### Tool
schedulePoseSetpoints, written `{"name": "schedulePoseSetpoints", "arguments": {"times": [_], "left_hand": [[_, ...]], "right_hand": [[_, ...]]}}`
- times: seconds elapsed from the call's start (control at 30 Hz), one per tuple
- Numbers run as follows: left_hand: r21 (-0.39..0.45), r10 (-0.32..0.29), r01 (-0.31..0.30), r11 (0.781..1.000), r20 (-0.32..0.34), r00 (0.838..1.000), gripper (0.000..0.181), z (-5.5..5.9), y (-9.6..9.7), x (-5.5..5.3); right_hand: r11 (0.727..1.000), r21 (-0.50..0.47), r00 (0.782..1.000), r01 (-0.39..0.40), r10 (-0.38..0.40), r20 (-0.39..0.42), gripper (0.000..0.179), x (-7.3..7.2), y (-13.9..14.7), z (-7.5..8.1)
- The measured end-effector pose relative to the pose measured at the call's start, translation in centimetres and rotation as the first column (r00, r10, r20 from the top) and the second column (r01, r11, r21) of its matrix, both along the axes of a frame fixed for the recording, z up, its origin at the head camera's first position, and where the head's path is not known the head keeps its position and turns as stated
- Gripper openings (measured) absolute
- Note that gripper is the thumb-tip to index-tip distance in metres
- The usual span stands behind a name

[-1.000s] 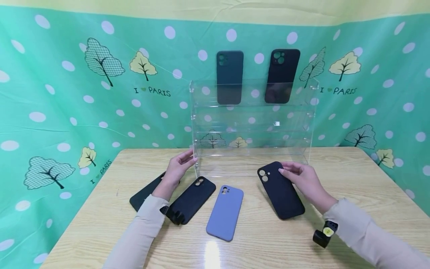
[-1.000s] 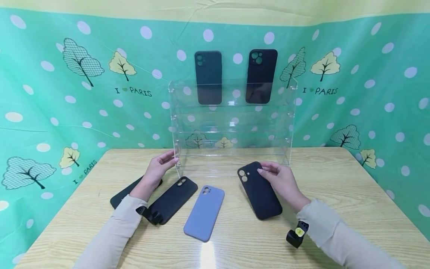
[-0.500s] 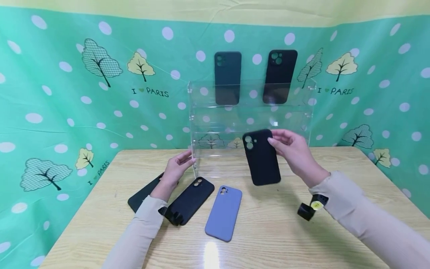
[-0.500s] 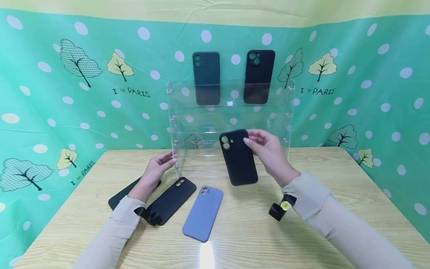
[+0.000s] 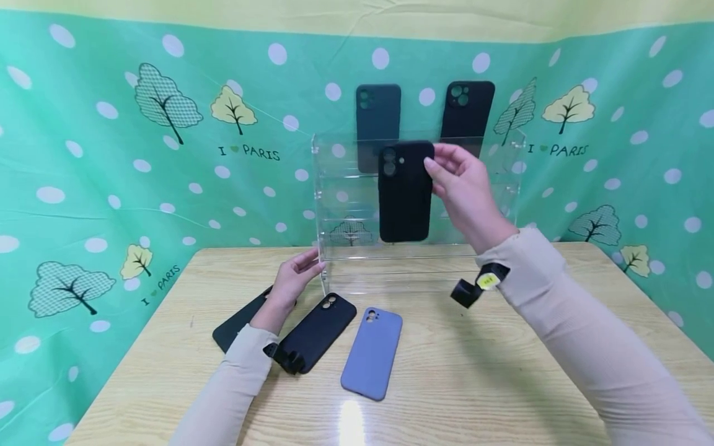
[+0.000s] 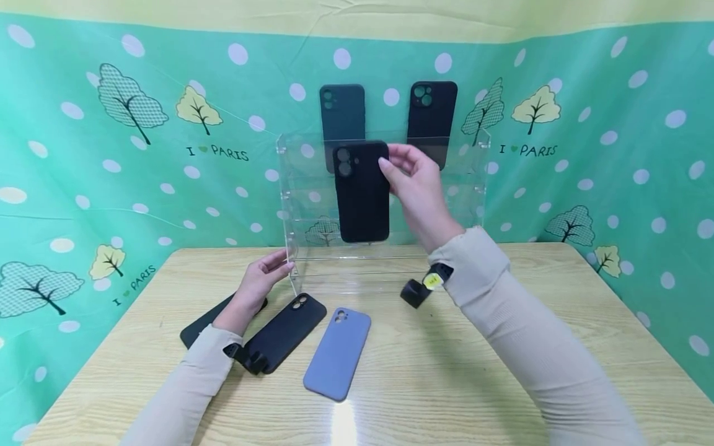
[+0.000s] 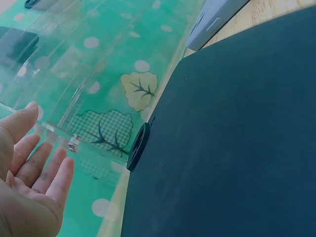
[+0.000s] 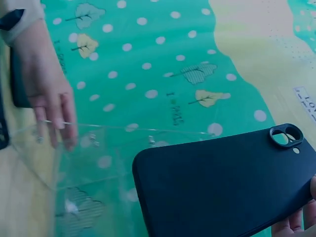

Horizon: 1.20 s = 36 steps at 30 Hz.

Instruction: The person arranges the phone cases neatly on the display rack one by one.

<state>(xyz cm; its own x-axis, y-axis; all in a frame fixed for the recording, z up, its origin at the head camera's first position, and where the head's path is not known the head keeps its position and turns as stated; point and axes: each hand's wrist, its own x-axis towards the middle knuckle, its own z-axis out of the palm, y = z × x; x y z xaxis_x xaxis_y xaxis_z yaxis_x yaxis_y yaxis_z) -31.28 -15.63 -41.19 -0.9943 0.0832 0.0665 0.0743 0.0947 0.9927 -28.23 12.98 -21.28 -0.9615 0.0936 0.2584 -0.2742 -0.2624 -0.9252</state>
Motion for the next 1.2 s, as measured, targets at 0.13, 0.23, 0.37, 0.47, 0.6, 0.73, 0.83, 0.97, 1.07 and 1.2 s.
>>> {"name": "schedulePoseSetpoints", "arguments": {"times": [0.13, 0.23, 0.37, 0.47, 0.6, 0.73, 0.83, 0.97, 1.07, 1.2], "left_hand": [[0.010, 0.001, -0.001, 1.000, 0.005, 1.000, 0.050, 0.0, 0.0, 0.1], [0.011, 0.000, 0.000, 1.000, 0.004, 1.000, 0.050, -0.1, -0.1, 0.1], [0.007, 0.003, -0.003, 1.000, 0.006, 1.000, 0.050, -0.1, 0.0, 0.1], [0.010, 0.001, -0.001, 1.000, 0.006, 1.000, 0.050, -0.1, 0.0, 0.0], [0.011, -0.003, 0.003, 1.000, 0.008, 1.000, 0.052, -0.2, 0.0, 0.0], [0.006, 0.003, -0.003, 1.000, 0.008, 1.000, 0.052, -0.3, -0.1, 0.0], [0.012, 0.011, -0.011, 1.000, 0.011, 1.000, 0.051, -0.2, 0.0, 0.0], [0.015, 0.009, -0.009, 1.000, 0.006, 1.000, 0.051, -0.2, 0.1, 0.0], [0.007, 0.006, -0.006, 1.000, -0.004, 1.000, 0.051, -0.2, 0.1, 0.0], [0.015, 0.011, -0.011, 1.000, -0.006, 1.000, 0.050, -0.2, 0.1, -0.1]], "right_hand": [[0.998, 0.011, 0.998, 0.060, -0.060, -0.029, 0.017, -1.4, -1.1, 1.8], [0.995, 0.014, 0.992, 0.102, -0.100, -0.078, 0.016, -2.6, -1.7, 2.7], [0.988, 0.036, 0.979, 0.151, -0.144, -0.148, 0.014, -4.1, -2.2, 3.4], [0.979, 0.069, 0.966, 0.192, -0.176, -0.188, 0.014, -5.3, -2.3, 3.5], [0.971, 0.051, 0.943, 0.232, -0.212, -0.255, 0.015, -6.7, -2.5, 3.2], [0.969, 0.034, 0.925, 0.245, -0.223, -0.307, 0.015, -7.9, -2.8, 2.7], [0.969, 0.061, 0.927, 0.239, -0.209, -0.311, 0.017, -8.5, -3.1, 2.0], [0.966, 0.102, 0.934, 0.238, -0.199, -0.297, 0.021, -8.6, -3.5, 0.9], [0.958, 0.144, 0.939, 0.248, -0.201, -0.279, 0.024, -8.4, -4.0, 0.0], [0.941, 0.181, 0.941, 0.286, -0.240, -0.239, 0.025, -8.2, -4.4, -1.1]]}}
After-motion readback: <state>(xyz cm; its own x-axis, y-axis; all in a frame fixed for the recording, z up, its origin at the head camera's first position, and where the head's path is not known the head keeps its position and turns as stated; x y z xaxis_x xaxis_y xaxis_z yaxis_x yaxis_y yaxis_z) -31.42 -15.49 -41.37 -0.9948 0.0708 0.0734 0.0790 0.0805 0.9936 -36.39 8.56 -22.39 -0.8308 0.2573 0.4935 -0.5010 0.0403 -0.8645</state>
